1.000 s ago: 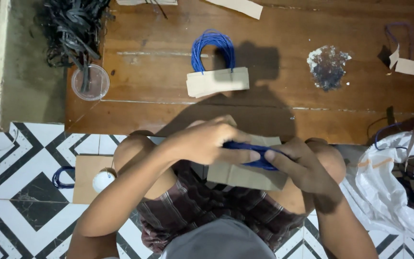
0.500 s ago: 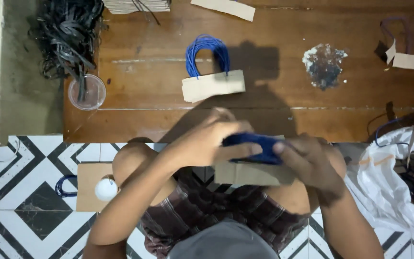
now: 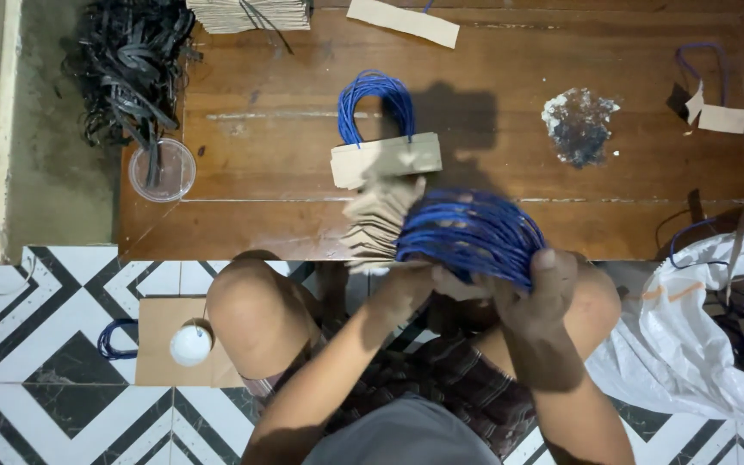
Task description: The person bundles blue cables around rectangular cardboard pieces by hand. They repeatedly wrap the cable, secure it, and place the finished bundles into a white sack. The person also retrieves additional cardboard and cable from the sack to continue the process.
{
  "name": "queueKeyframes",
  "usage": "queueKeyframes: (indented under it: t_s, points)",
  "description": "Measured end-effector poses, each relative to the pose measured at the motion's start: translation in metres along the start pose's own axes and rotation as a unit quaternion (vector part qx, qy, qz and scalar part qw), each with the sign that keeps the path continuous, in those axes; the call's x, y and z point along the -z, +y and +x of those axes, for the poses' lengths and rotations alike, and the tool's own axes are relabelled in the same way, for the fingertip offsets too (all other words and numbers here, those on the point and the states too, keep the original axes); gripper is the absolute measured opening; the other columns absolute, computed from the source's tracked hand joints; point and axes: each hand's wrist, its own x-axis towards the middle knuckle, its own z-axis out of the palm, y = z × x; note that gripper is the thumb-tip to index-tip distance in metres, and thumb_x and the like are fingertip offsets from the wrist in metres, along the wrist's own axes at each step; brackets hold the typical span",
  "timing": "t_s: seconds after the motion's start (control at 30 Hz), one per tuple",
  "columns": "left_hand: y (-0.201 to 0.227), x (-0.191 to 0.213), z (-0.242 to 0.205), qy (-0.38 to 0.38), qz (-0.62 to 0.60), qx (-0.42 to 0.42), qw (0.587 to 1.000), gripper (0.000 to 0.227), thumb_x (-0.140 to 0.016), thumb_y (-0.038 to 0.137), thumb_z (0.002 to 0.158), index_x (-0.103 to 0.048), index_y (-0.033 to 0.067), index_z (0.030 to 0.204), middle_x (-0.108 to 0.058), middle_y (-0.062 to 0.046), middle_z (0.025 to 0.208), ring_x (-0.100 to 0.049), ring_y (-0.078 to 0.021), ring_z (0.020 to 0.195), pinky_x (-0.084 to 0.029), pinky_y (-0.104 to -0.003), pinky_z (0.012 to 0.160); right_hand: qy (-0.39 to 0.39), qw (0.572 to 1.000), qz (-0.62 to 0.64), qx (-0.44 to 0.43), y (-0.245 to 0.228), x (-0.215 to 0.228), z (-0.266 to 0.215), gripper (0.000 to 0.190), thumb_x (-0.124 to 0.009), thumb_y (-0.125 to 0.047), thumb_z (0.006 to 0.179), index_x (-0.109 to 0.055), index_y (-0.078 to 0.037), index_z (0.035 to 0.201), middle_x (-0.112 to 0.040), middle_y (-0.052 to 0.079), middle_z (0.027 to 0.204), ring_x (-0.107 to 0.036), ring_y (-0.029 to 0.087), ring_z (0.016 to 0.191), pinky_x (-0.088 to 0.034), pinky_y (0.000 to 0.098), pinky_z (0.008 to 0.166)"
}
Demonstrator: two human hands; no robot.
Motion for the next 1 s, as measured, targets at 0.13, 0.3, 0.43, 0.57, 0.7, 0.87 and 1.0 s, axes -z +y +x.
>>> queueKeyframes:
  t_s: [0.13, 0.3, 0.43, 0.57, 0.7, 0.87, 1.0]
  points:
    - [0.161, -0.116, 0.060, -0.088, -0.075, -0.097, 0.989, 0.069, -0.081, 0.004, 0.079, -0.053, 0.0044, 0.142, -0.063, -0.020, 0.138, -0.060, -0.0394, 0.125, -0.036, -0.065, 0.116, 0.091, 0.917, 0.327, -0.210, -0.018, -0.015, 0.003, 0.063, -0.047, -0.052, 0.104, -0.033, -0.024, 0.050, -0.036, -0.010, 0.041, -0.039, 0.002, 0.038, -0.031, 0.0102, 0.050]
    - [0.204, -0.143, 0.071, -0.058, 0.014, -0.161, 0.985, 0.023, -0.085, 0.005, 0.071, -0.062, 0.0000, 0.076, -0.067, -0.017, 0.084, -0.071, -0.0332, 0.081, -0.062, -0.052, 0.064, -0.054, 0.848, 0.478, -0.224, 0.043, 0.017, 0.000, 0.065, -0.025, -0.061, 0.108, -0.014, -0.030, 0.052, -0.003, -0.012, 0.037, -0.006, 0.010, 0.031, -0.029, 0.0224, 0.040]
    - [0.155, -0.090, 0.075, -0.149, -0.058, -0.128, 0.979, 0.009, -0.077, -0.003, 0.075, -0.069, -0.0079, 0.073, -0.064, -0.030, 0.074, -0.072, -0.0448, 0.072, -0.061, -0.049, 0.058, -0.121, 0.814, 0.539, -0.183, 0.036, 0.006, 0.009, 0.062, -0.019, -0.061, 0.110, -0.017, -0.029, 0.057, -0.008, -0.012, 0.036, -0.008, 0.006, 0.031, -0.037, 0.0237, 0.049]
    - [0.218, -0.128, 0.057, 0.020, 0.098, -0.149, 0.984, 0.014, -0.078, 0.007, 0.082, -0.069, -0.0033, 0.085, -0.069, -0.019, 0.082, -0.070, -0.0314, 0.074, -0.062, -0.052, 0.069, -0.073, 0.908, 0.345, -0.226, 0.015, 0.004, 0.016, 0.036, -0.033, -0.051, 0.100, -0.030, -0.022, 0.077, -0.035, -0.008, 0.055, -0.034, 0.011, 0.049, -0.043, 0.0308, 0.072]
    - [0.246, -0.152, 0.057, 0.048, 0.225, -0.176, 0.957, 0.012, -0.075, 0.001, 0.080, -0.065, 0.0016, 0.074, -0.063, -0.010, 0.070, -0.056, -0.0157, 0.066, -0.057, -0.038, 0.058, -0.061, 0.985, 0.040, -0.154, 0.000, 0.007, 0.025, 0.090, -0.055, 0.000, 0.068, -0.036, -0.006, 0.155, -0.062, 0.013, 0.125, -0.060, 0.025, 0.117, -0.047, 0.0422, 0.110]
    - [0.264, -0.169, 0.051, 0.085, 0.280, -0.160, 0.943, 0.013, -0.072, -0.002, 0.069, -0.067, 0.0062, 0.061, -0.059, -0.006, 0.056, -0.046, -0.0127, 0.052, -0.045, -0.031, 0.050, -0.019, 0.961, -0.257, -0.096, -0.014, 0.002, 0.029, 0.041, -0.089, -0.029, 0.085, -0.069, -0.012, 0.117, -0.072, 0.009, 0.096, -0.070, 0.025, 0.094, -0.054, 0.0386, 0.086]
    - [0.274, -0.181, 0.049, 0.126, 0.280, -0.134, 0.942, 0.018, -0.071, -0.003, 0.063, -0.065, 0.0083, 0.050, -0.055, -0.008, 0.047, -0.046, -0.0116, 0.045, -0.044, -0.025, 0.048, -0.008, 0.897, -0.424, 0.128, -0.014, 0.000, 0.036, 0.035, -0.092, -0.026, 0.089, -0.071, -0.005, 0.108, -0.068, 0.010, 0.088, -0.069, 0.032, 0.082, -0.056, 0.0389, 0.074]
